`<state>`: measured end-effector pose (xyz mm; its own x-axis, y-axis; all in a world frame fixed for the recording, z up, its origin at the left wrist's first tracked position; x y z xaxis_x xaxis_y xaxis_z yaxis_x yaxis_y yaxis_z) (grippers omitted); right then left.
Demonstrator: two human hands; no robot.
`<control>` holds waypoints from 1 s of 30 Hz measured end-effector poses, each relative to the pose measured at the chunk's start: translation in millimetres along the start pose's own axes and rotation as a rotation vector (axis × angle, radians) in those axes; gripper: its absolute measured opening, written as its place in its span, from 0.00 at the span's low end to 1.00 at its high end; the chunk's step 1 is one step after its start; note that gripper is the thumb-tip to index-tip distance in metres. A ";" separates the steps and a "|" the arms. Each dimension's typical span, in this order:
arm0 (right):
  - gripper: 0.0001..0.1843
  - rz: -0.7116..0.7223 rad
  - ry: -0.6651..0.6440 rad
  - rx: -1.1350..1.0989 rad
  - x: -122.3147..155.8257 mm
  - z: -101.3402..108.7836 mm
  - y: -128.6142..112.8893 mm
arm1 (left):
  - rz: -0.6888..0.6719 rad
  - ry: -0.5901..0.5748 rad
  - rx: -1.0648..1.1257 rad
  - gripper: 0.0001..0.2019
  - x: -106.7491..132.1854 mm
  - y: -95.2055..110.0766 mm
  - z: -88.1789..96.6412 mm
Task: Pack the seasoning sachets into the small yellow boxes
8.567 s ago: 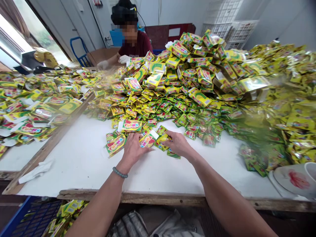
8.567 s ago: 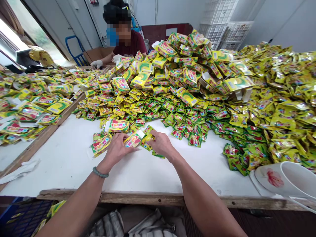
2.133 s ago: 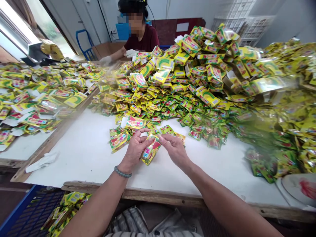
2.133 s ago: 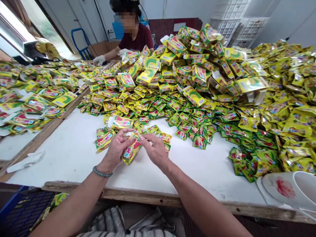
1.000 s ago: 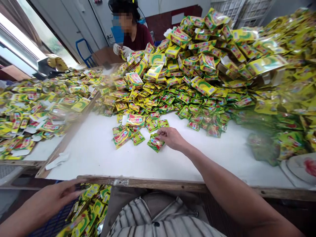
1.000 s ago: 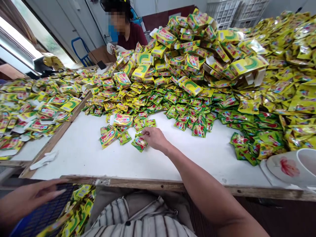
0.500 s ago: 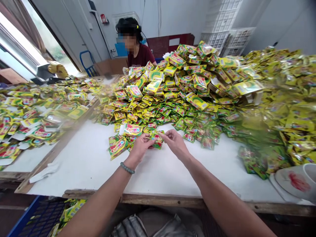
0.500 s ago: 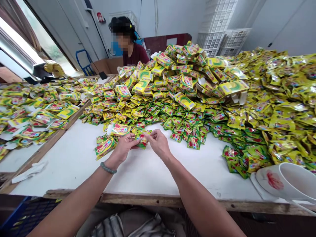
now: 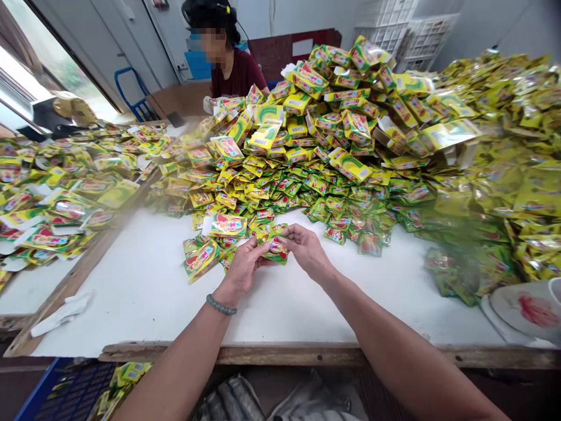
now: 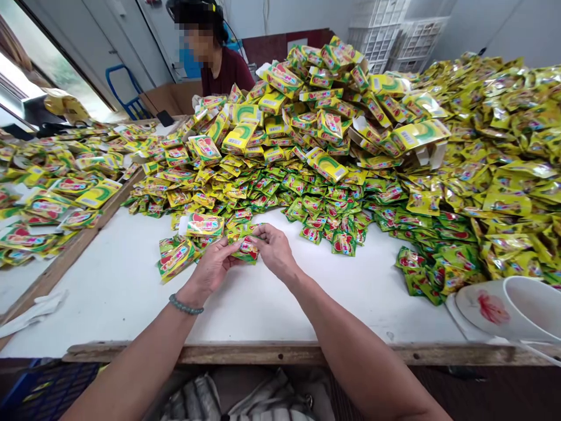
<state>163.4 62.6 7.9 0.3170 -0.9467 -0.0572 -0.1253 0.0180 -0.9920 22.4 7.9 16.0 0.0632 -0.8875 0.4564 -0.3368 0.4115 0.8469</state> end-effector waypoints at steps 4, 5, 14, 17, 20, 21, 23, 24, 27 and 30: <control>0.09 0.121 -0.018 0.212 -1.6 14.5 -14.8 | -0.015 0.012 -0.009 0.21 1.1 -0.5 5.7; 0.07 0.151 -0.031 0.277 -1.1 16.0 -19.1 | -0.018 0.016 -0.028 0.22 1.7 -0.8 6.5; 0.08 0.151 -0.088 0.412 6.3 5.2 -20.2 | -0.054 -0.126 -0.115 0.28 7.9 -8.0 -7.8; 0.21 0.021 -0.064 0.300 8.4 5.4 -17.5 | -0.094 -0.067 -0.112 0.29 5.8 -8.3 -5.7; 0.26 -0.156 -0.219 0.173 14.5 -6.1 -13.7 | -0.156 0.004 -0.145 0.27 3.9 -7.0 -4.1; 0.25 -0.192 -0.262 0.140 16.7 -10.7 -12.9 | -0.173 0.029 -0.161 0.26 3.4 -6.3 -4.0; 0.24 -0.188 -0.270 0.158 18.5 -16.4 -13.0 | -0.175 0.055 -0.193 0.25 2.4 -5.2 -4.4; 0.23 -0.147 -0.242 0.206 17.9 -16.7 -14.1 | -0.155 0.057 -0.210 0.25 1.8 -4.8 -4.5; 0.21 0.010 -0.112 0.368 12.8 -8.9 -20.2 | -0.072 0.114 -0.251 0.24 1.1 -1.4 1.4; 0.23 0.095 -0.001 0.465 7.3 3.8 -26.4 | -0.117 0.404 -0.384 0.21 4.2 11.0 20.9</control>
<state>172.6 56.4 33.2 0.3251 -0.9336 -0.1504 0.2800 0.2470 -0.9277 -0.7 4.3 21.5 0.4594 -0.8132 0.3574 0.0553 0.4277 0.9022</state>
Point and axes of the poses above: each hand's wrist, its own x-axis away from the middle knuckle, its own z-axis out of the back of the hand, y = z × x, the point moved 3 cm from there along -x, towards the middle knuckle, and after that the axes turned 8 degrees about z, right-handed, at the moved point
